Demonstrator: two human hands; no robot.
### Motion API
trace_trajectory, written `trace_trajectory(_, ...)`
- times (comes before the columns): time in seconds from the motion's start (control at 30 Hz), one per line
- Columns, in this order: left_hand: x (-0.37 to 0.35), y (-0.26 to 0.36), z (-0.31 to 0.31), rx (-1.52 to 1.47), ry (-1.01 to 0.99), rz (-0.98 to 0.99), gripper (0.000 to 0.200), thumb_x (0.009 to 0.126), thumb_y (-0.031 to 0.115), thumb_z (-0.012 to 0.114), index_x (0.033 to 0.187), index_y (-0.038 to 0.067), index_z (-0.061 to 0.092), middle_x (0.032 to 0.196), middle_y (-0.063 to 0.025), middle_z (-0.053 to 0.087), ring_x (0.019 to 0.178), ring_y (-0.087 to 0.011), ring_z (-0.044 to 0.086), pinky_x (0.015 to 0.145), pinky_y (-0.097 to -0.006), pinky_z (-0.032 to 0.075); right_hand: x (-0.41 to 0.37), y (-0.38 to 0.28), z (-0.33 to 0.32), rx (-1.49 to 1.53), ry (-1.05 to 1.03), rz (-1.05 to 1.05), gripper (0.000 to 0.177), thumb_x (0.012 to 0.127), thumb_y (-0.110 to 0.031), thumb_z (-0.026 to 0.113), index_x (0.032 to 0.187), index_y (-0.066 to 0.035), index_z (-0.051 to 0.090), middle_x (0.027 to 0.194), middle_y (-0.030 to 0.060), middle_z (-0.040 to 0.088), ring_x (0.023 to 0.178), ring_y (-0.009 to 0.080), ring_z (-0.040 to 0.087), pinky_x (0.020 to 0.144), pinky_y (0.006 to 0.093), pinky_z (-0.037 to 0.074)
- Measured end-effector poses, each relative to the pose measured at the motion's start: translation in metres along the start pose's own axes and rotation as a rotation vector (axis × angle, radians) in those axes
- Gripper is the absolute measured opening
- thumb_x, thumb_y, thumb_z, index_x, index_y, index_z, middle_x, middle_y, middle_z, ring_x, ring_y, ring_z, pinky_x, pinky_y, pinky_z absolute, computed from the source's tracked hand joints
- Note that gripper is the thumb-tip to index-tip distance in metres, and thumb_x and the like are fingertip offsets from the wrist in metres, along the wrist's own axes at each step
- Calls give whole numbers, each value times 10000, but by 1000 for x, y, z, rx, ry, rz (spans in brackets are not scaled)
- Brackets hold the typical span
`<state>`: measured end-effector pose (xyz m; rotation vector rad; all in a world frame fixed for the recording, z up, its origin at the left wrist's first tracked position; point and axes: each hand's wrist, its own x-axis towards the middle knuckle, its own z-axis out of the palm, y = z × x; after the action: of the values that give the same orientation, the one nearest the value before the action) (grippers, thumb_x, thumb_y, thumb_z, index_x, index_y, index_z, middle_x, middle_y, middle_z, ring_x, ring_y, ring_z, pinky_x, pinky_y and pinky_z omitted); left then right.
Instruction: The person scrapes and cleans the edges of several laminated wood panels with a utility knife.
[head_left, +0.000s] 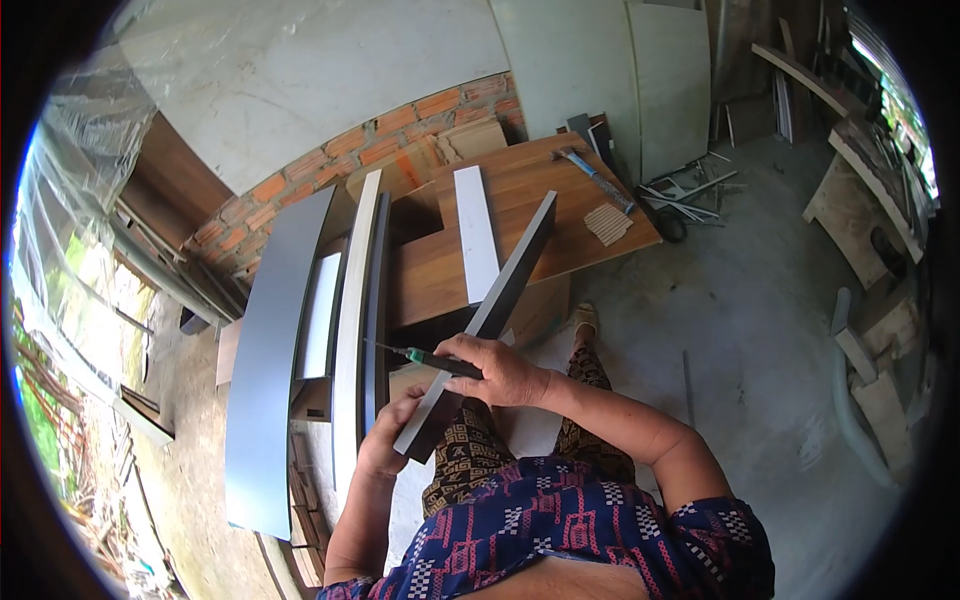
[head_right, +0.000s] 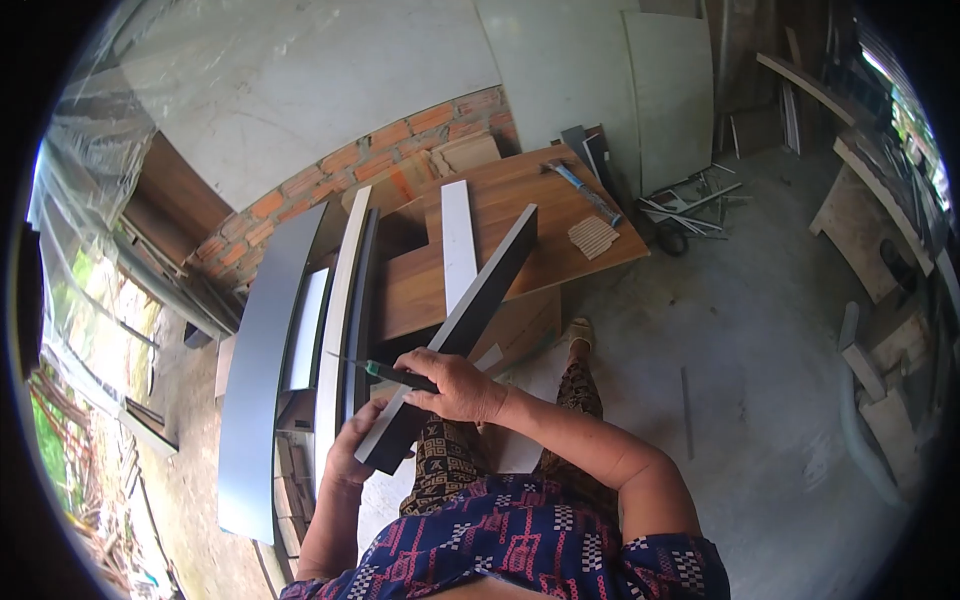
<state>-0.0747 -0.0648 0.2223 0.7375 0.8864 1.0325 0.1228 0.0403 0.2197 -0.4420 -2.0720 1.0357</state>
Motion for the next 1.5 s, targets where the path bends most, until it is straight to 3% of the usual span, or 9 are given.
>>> trace_trajectory(0.03,-3,2,0,51,-85,102,890,737,610,582,1290,-51,362,1143,-166,537,1020,-227,566,832,-351,486,3,0,1,8,55,-50,364,789,-109,660,1108,-24,505,967,115,578,925,236,596,803,335,470)
trace_trajectory(0.17,-13,11,8,147,-56,290,1088,615,647,681,1353,-44,277,1242,-181,488,1113,-304,531,851,-439,498,19,-4,-2,36,151,-47,349,794,-106,665,1095,-2,521,895,100,596,823,185,590,725,303,471)
trace_trajectory(0.3,-13,7,16,411,205,321,594,779,39,680,1312,9,420,1066,-43,561,914,-103,517,763,-236,450,29,-7,-2,91,108,61,365,780,-93,669,1102,12,535,923,113,592,848,198,584,752,300,461)
trace_trajectory(0.57,-12,9,9,431,219,292,560,742,-42,583,1288,4,462,1089,-57,575,957,-113,527,825,-243,435,23,-21,-10,-134,200,-185,554,733,-38,678,1253,-44,486,1020,145,564,915,303,581,793,359,474)
trace_trajectory(0.83,-14,7,-2,457,200,305,523,764,17,607,1266,-28,467,1119,-121,589,1030,-163,545,903,-292,425,-10,-76,0,-402,-95,-75,637,695,-86,716,1285,-209,512,780,68,481,635,227,549,572,354,479)
trace_trajectory(1.13,-12,7,5,440,210,350,528,740,-6,608,1247,-64,472,1121,-134,590,1036,-185,552,905,-311,429,-16,-80,4,-580,-147,-103,576,732,-111,671,1278,-220,522,757,81,460,618,249,547,566,370,487)
trace_trajectory(1.27,-15,3,0,496,238,275,418,746,17,631,1154,-21,550,1016,-74,612,886,-129,577,745,-252,481,-15,-68,-6,-619,-110,-24,593,726,-111,680,1284,-219,512,771,88,467,639,260,550,575,382,481)
trace_trajectory(1.3,-15,3,2,447,253,257,541,728,-30,607,1256,-9,491,1088,-110,592,989,-164,560,877,-286,449,-15,-64,-11,-628,-104,15,598,725,-110,682,1287,-221,508,776,89,469,648,263,552,579,386,479)
trace_trajectory(1.5,-14,4,6,457,235,304,551,743,-50,619,1274,5,482,1107,-81,585,994,-143,549,879,-281,450,-17,-31,-42,-679,-37,193,631,730,-103,683,1303,-271,481,799,87,476,696,283,562,606,403,473)
